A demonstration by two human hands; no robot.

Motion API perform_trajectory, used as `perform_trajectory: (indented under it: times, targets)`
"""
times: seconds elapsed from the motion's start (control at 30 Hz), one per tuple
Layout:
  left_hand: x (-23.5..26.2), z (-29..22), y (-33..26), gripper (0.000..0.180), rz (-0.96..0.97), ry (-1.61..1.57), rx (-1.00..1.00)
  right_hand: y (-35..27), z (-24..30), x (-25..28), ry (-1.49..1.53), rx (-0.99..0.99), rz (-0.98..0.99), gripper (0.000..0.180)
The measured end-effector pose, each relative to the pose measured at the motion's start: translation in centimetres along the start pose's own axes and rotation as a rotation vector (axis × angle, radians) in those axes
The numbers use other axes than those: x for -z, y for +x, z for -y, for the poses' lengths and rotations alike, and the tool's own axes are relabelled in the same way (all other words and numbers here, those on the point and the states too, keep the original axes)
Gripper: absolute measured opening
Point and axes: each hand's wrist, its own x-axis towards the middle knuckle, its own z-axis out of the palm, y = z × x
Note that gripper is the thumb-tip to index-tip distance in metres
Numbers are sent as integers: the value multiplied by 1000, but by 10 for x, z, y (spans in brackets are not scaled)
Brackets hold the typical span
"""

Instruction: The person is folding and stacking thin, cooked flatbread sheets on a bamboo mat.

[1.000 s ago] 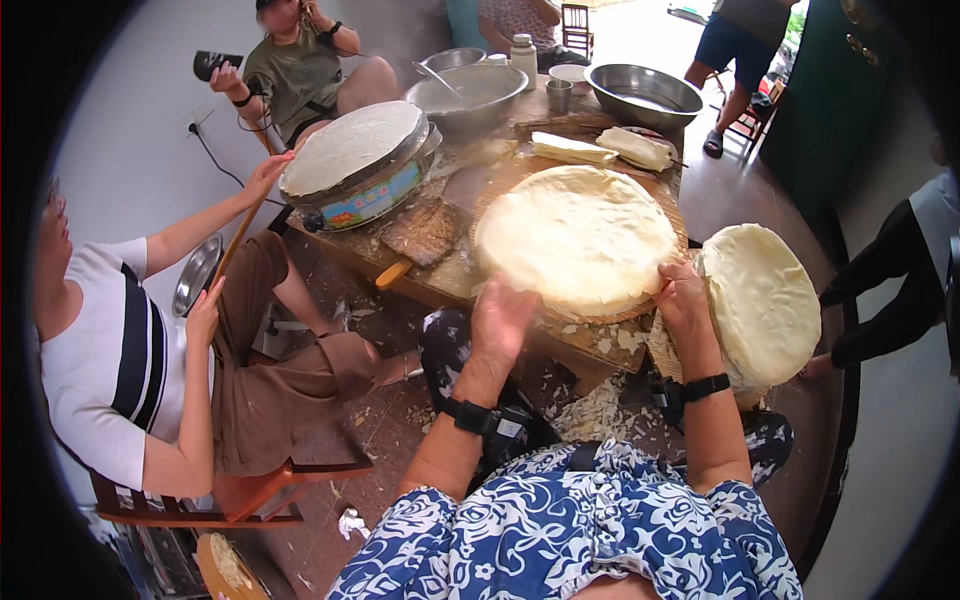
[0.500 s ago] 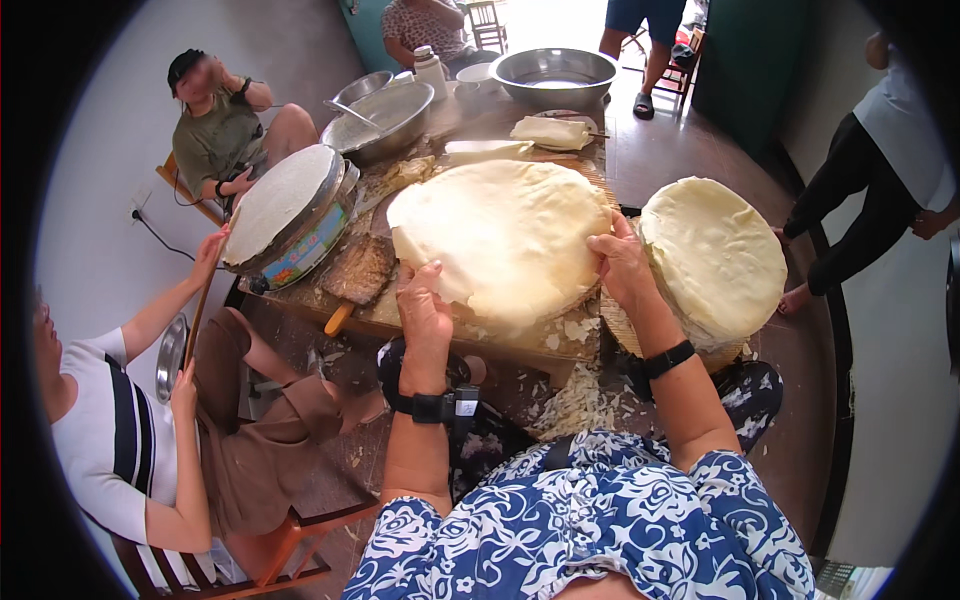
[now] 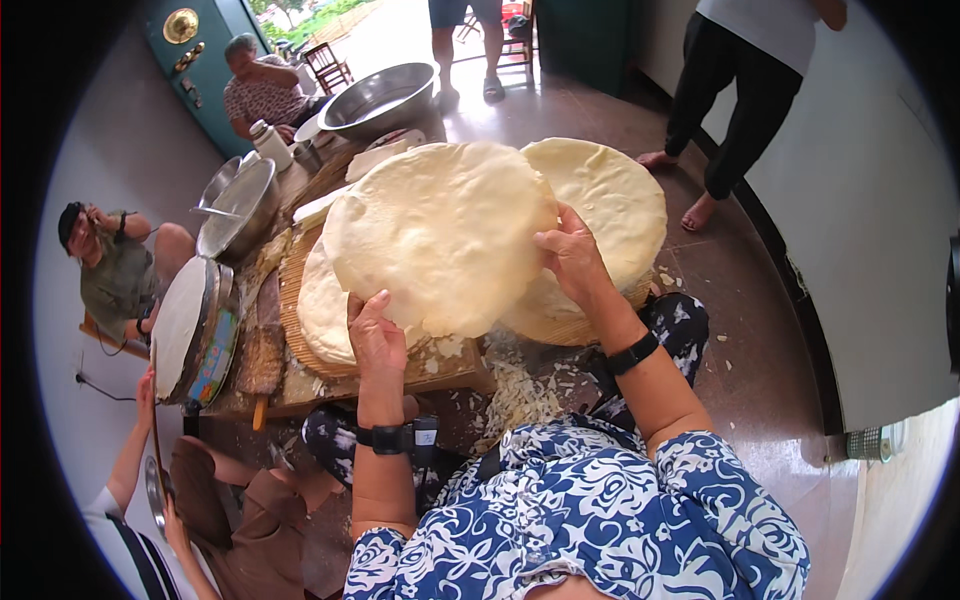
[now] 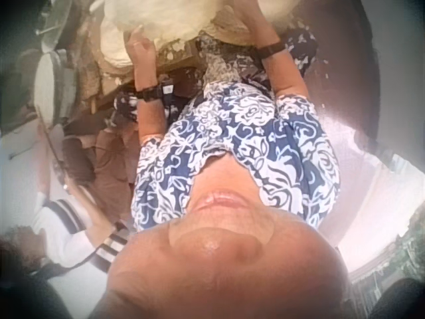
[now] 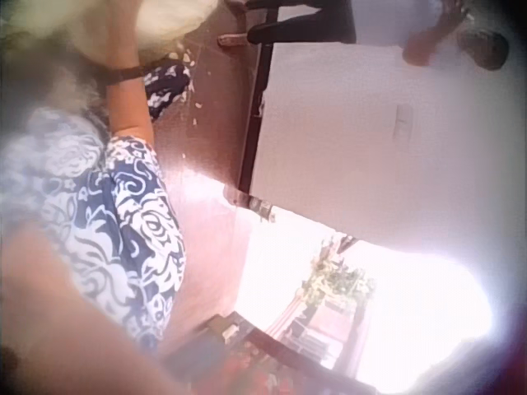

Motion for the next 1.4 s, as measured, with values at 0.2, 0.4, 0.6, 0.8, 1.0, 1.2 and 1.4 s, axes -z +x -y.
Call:
perform_trajectory:
  times: [0.2, 0.4, 0.6, 0.8, 1.0, 1.2, 1.4]
  targets:
    - [-71, 61, 19, 29, 229, -30, 179, -24, 38, 79, 50, 164, -179, 49]
    - [-138, 111, 58, 31, 335, 39, 266, -38, 44, 125, 97, 311, -434, 38]
    - [-126, 160, 128, 41, 304, 422, 173, -35, 1, 148, 82, 65, -437, 33]
    - [-115, 183, 144, 53, 291, 721, 120, -40, 2, 156, 47, -56, -428, 35]
    - [-76, 224, 179, 58, 131, 792, -180, -42, 0, 129, 86, 37, -460, 29]
    - [-52, 245, 187, 47, 277, 1257, -402, -55, 10, 152, -146, -149, -406, 27]
    - [-78, 228, 149, 42, 265, 1367, -544, -65, 26, 179, -468, -319, -483, 24]
